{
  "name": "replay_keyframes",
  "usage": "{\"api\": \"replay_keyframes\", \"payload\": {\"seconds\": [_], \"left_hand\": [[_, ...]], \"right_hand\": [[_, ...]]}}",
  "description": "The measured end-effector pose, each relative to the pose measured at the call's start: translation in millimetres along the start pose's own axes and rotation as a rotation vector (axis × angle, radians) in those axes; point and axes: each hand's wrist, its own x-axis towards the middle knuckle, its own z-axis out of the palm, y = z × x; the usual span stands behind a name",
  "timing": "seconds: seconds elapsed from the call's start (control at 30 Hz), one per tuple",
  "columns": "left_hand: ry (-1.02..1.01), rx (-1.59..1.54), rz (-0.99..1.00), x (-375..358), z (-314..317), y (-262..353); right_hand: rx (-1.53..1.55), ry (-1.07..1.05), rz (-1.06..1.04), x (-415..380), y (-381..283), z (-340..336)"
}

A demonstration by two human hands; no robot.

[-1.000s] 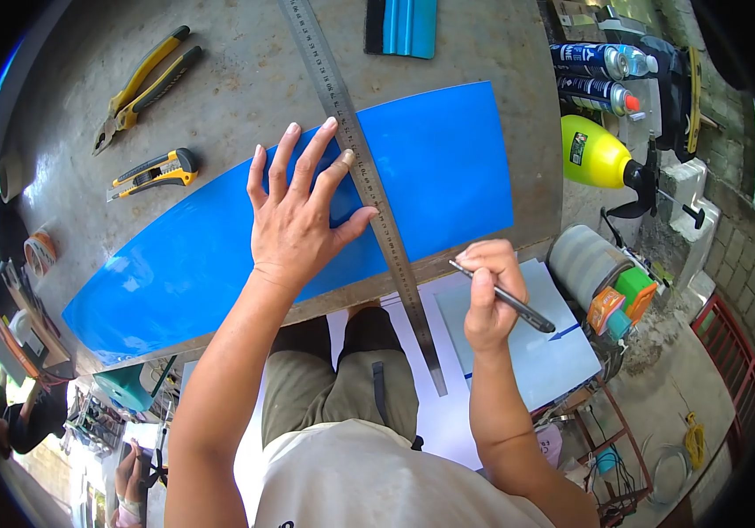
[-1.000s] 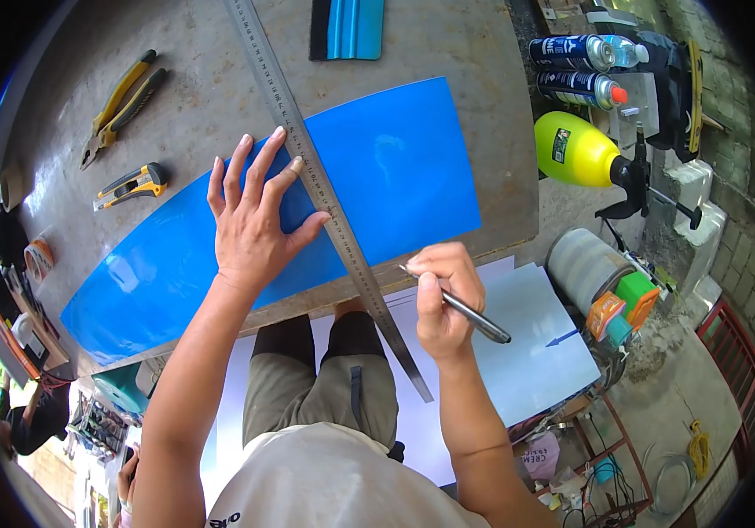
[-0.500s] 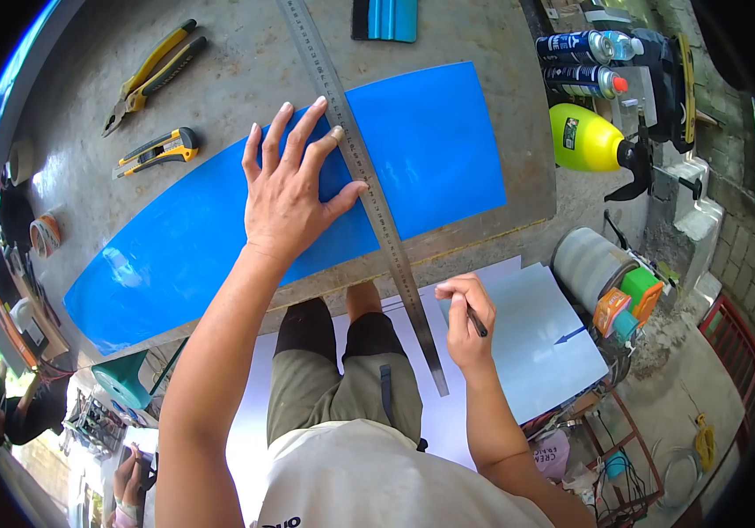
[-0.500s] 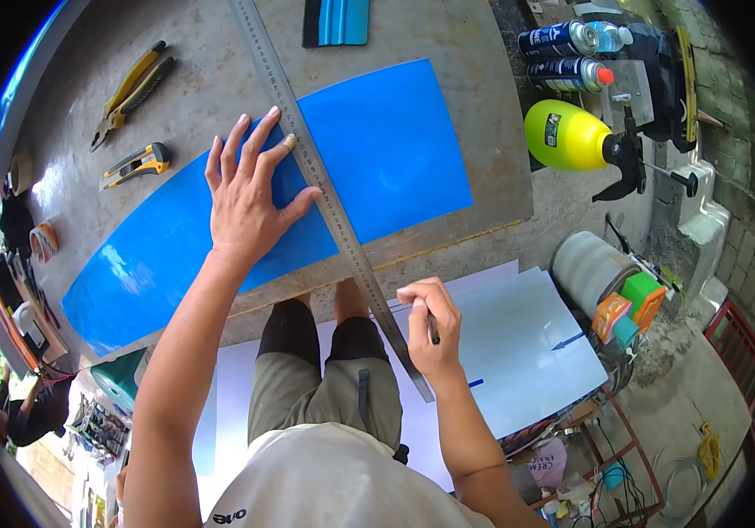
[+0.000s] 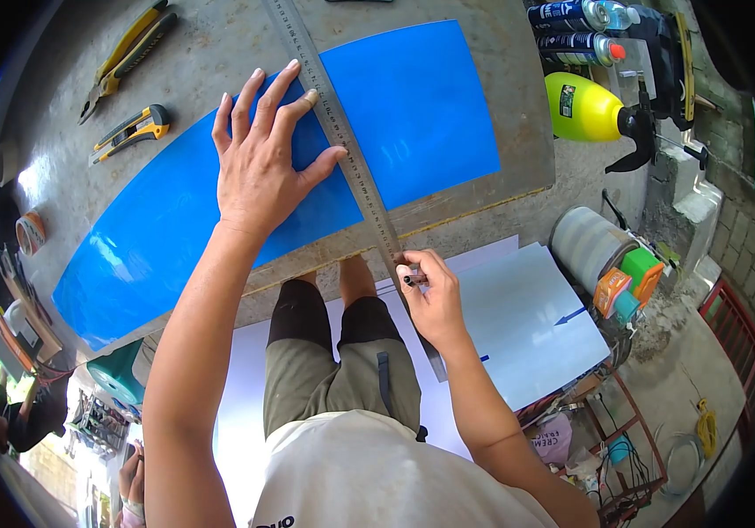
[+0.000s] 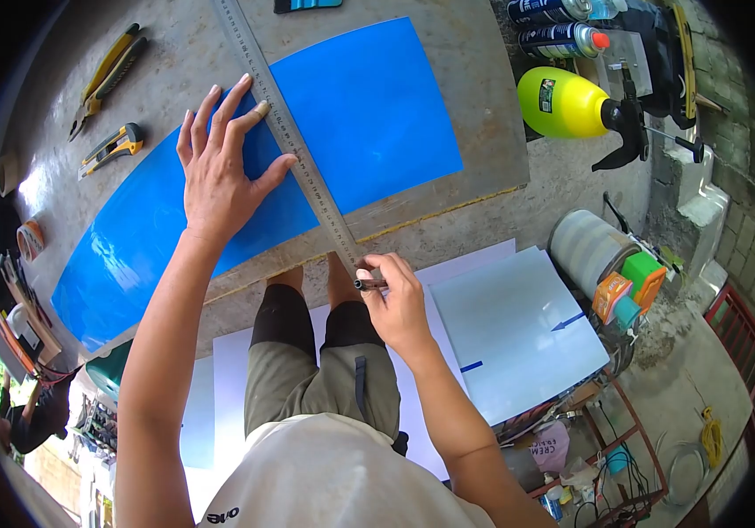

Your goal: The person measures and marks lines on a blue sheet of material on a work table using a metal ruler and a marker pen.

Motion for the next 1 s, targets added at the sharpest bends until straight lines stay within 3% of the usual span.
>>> {"api": "replay_keyframes", "payload": {"seconds": [0.33, 1.0], "left_hand": [[0.011, 0.041, 0.009, -1, 3, -1], [0.029, 0.066, 0.01, -1, 7, -3]], "right_hand": [[-0.055, -0.024, 0.033, 2, 13, 4], [0.169, 0.011, 0.145, 14, 9, 10]]}}
